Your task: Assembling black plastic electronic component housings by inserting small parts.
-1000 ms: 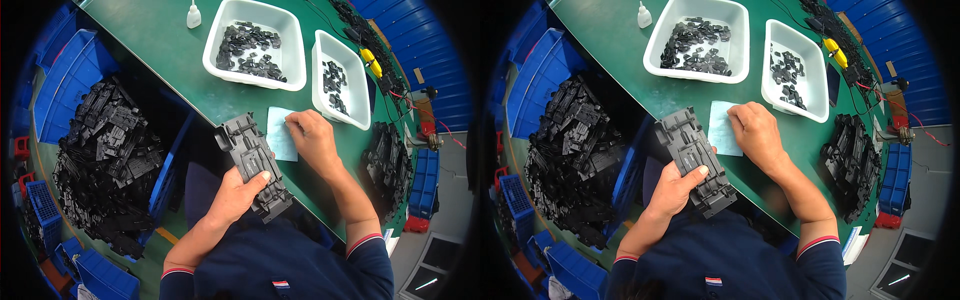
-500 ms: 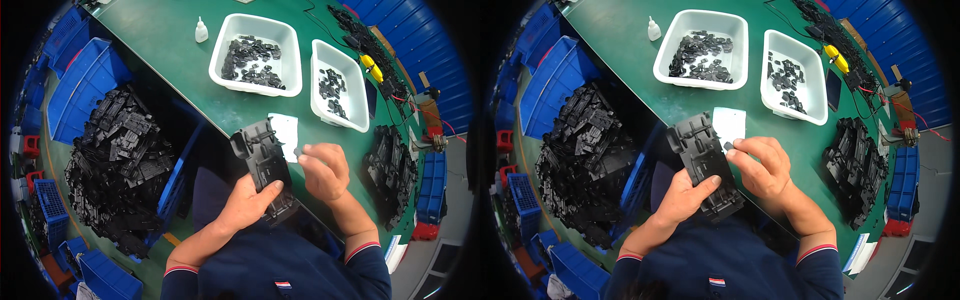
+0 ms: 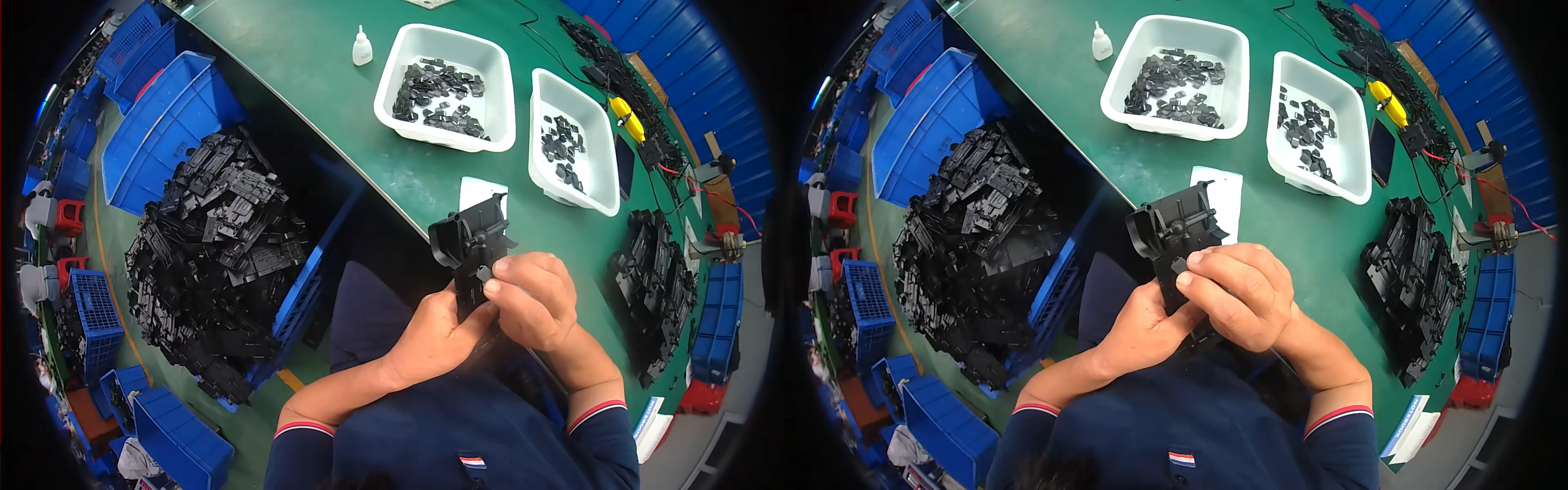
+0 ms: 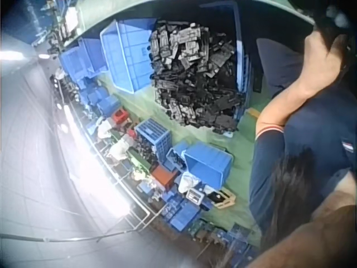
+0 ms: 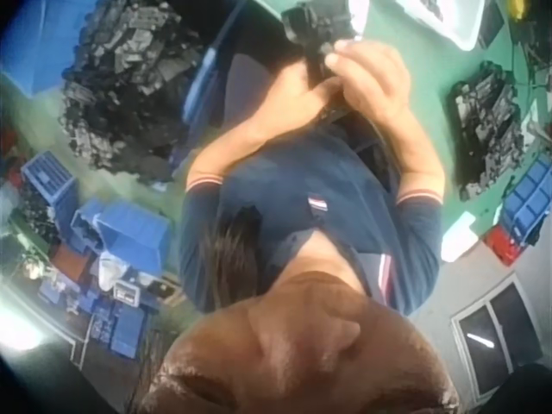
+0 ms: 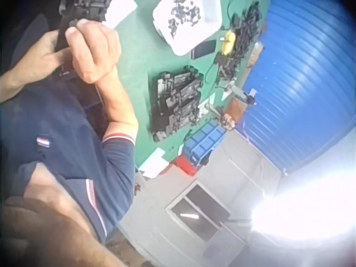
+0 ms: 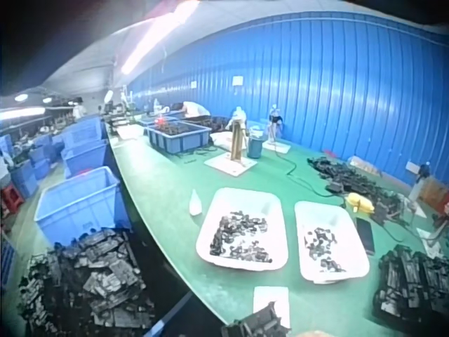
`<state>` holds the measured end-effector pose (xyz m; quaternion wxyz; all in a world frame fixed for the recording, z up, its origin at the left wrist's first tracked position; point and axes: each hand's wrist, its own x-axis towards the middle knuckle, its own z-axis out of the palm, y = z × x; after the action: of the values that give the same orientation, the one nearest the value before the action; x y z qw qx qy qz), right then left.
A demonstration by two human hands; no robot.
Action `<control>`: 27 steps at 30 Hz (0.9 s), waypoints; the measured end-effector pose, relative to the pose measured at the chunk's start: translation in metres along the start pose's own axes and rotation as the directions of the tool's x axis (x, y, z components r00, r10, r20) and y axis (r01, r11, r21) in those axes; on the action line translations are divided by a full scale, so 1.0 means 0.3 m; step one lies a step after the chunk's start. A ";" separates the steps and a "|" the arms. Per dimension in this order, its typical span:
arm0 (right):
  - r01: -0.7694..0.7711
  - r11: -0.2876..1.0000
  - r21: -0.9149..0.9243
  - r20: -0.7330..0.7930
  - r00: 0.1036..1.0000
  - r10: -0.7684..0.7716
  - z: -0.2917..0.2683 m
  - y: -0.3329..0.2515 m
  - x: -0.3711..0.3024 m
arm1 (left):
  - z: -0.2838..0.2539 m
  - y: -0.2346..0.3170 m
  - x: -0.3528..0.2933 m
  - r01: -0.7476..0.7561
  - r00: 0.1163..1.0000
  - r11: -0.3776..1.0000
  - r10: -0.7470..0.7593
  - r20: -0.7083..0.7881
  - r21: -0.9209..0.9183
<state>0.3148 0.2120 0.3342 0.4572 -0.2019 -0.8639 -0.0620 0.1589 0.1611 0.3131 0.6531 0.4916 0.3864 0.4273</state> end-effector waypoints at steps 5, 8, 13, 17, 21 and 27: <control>0.006 1.000 0.012 0.000 1.000 -0.006 -0.001 -0.014 0.009 | 0.000 0.000 -0.011 -0.015 1.000 0.999 0.015 0.006 0.034; -0.003 1.000 0.023 0.001 1.000 0.003 0.003 -0.019 0.008 | 0.000 0.017 -0.012 -0.052 0.998 0.994 0.053 -0.014 0.095; -0.040 0.997 0.060 0.002 0.999 0.040 0.013 -0.037 0.020 | -0.006 0.011 -0.019 -0.090 0.995 0.982 0.095 -0.021 0.164; -0.060 0.995 0.081 0.020 0.998 0.058 0.016 -0.039 0.027 | -0.004 0.011 -0.022 -0.105 0.992 0.977 0.116 -0.050 0.184; -0.062 0.995 0.082 0.026 0.998 0.060 0.019 -0.040 0.028 | -0.002 -0.001 -0.022 -0.099 0.990 0.980 0.114 -0.080 0.174; -0.081 0.992 0.100 0.046 0.996 0.076 0.014 -0.039 0.030 | 0.003 0.002 -0.018 -0.130 0.981 0.970 0.156 -0.115 0.204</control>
<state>0.3024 0.2054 0.3399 0.4509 -0.2134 -0.8667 0.0045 0.1577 0.1558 0.3144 0.5427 0.5509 0.4317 0.4644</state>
